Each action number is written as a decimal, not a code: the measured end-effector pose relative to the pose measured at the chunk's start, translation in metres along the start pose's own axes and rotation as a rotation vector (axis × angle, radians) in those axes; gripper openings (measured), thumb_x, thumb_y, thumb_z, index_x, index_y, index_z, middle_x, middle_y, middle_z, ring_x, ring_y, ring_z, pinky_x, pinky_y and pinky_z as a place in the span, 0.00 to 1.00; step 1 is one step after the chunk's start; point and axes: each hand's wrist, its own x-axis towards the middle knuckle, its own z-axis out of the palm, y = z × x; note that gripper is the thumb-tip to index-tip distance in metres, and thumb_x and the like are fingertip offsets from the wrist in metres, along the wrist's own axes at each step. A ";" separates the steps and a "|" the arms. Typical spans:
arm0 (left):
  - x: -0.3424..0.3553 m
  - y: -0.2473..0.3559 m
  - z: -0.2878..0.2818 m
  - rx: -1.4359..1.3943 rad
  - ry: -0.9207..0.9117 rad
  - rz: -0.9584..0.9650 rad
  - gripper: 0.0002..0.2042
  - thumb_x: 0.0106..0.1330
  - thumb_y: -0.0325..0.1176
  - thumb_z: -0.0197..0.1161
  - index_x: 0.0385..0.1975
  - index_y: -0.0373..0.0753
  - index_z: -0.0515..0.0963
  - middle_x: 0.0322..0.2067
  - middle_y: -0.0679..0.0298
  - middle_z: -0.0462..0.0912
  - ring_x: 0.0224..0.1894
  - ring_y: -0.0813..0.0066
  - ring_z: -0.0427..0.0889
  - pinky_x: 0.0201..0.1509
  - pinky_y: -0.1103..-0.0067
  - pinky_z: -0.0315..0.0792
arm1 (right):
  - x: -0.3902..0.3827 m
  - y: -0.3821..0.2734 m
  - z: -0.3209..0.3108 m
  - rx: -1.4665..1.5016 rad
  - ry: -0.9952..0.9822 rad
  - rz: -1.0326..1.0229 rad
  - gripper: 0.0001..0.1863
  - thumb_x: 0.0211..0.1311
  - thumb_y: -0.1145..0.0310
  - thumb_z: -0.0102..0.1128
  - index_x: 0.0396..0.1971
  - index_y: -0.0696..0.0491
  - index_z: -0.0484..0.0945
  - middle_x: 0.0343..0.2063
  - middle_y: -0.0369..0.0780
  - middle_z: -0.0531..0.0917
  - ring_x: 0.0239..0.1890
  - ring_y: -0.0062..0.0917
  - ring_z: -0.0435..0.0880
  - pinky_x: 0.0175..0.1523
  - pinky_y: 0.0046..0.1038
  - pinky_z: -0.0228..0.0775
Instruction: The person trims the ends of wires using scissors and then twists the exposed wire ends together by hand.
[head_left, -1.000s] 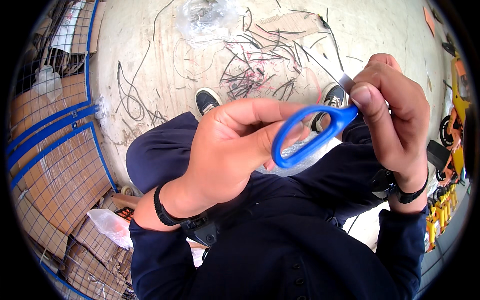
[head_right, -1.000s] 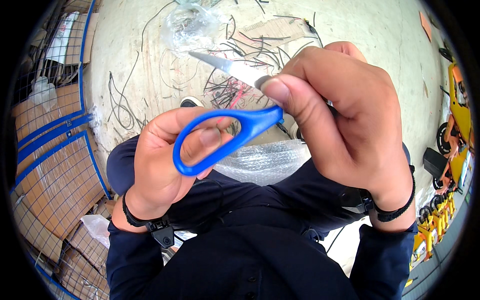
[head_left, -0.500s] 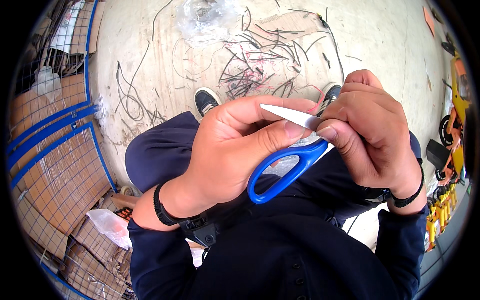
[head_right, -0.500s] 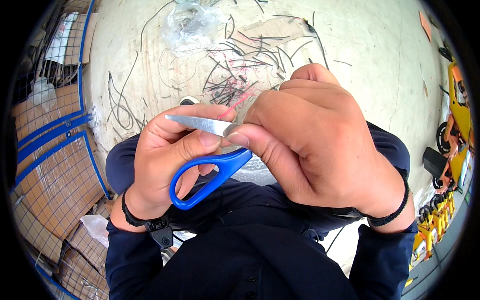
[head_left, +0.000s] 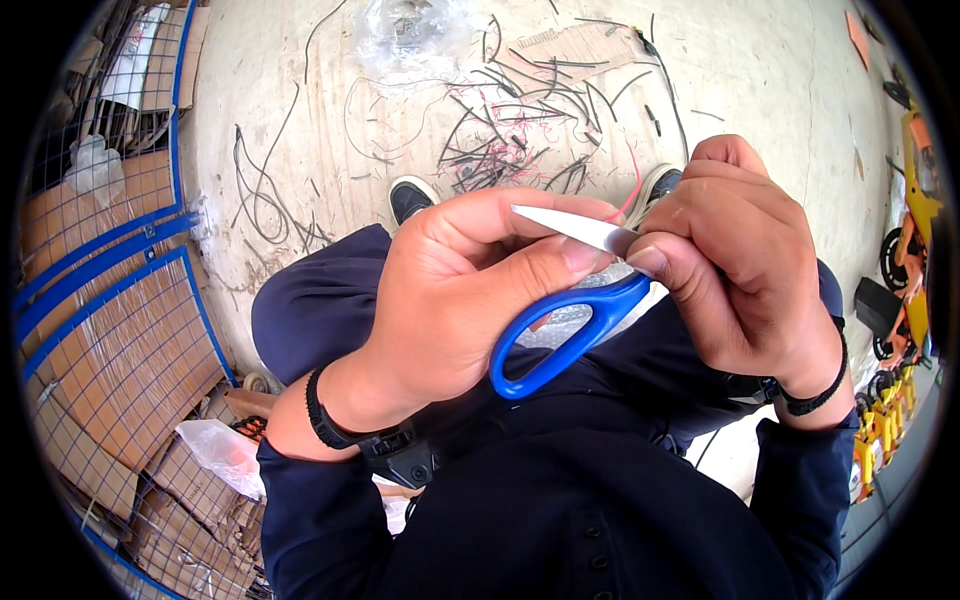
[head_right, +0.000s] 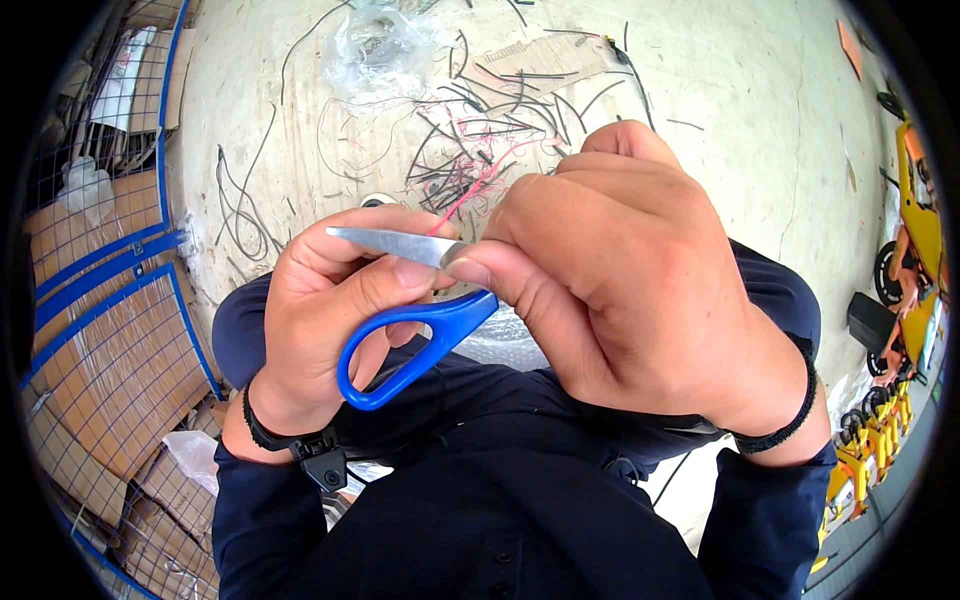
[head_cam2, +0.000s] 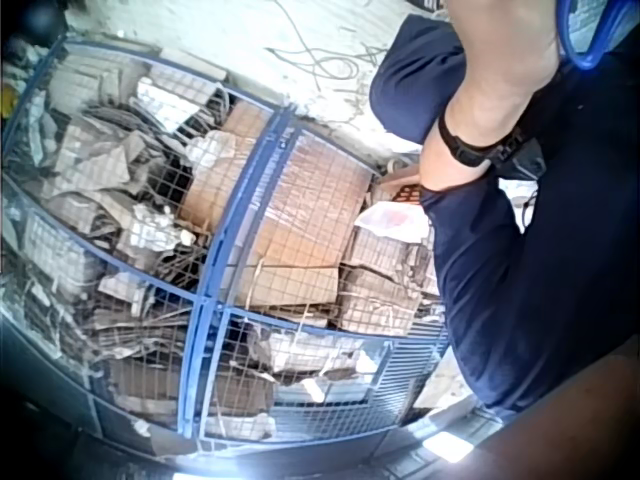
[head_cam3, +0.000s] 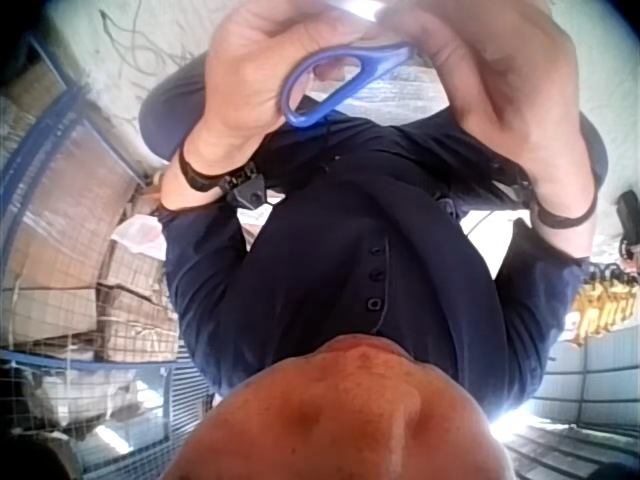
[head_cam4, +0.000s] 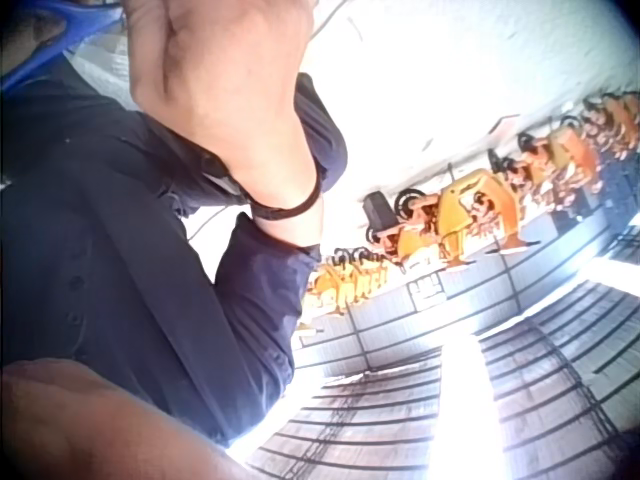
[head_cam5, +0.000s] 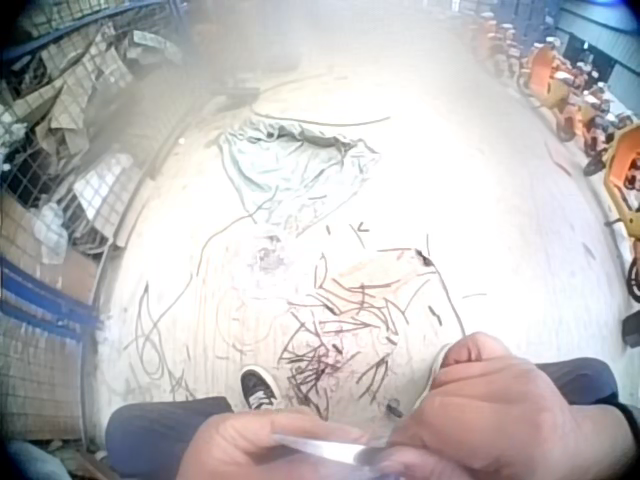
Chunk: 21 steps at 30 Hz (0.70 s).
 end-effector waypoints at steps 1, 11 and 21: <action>0.000 0.000 -0.002 -0.049 -0.043 0.003 0.10 0.65 0.22 0.59 0.44 0.27 0.77 0.36 0.56 0.84 0.37 0.79 0.82 0.41 0.85 0.77 | 0.000 0.000 0.000 -0.005 0.003 -0.003 0.04 0.55 0.73 0.60 0.23 0.56 0.77 0.18 0.36 0.76 0.19 0.28 0.69 0.37 0.29 0.60; 0.002 -0.004 0.006 0.097 0.074 0.087 0.11 0.63 0.25 0.60 0.45 0.30 0.76 0.30 0.58 0.83 0.22 0.86 0.76 0.25 0.91 0.70 | 0.001 0.000 -0.002 -0.027 -0.014 0.029 0.05 0.56 0.72 0.59 0.23 0.56 0.76 0.18 0.36 0.76 0.19 0.28 0.69 0.38 0.28 0.60; 0.003 -0.005 -0.003 0.094 -0.007 0.067 0.12 0.66 0.28 0.59 0.46 0.28 0.77 0.30 0.65 0.82 0.23 0.87 0.70 0.28 0.89 0.63 | 0.001 0.002 -0.014 0.054 0.104 0.089 0.10 0.62 0.71 0.54 0.21 0.57 0.74 0.18 0.38 0.74 0.20 0.24 0.68 0.35 0.26 0.60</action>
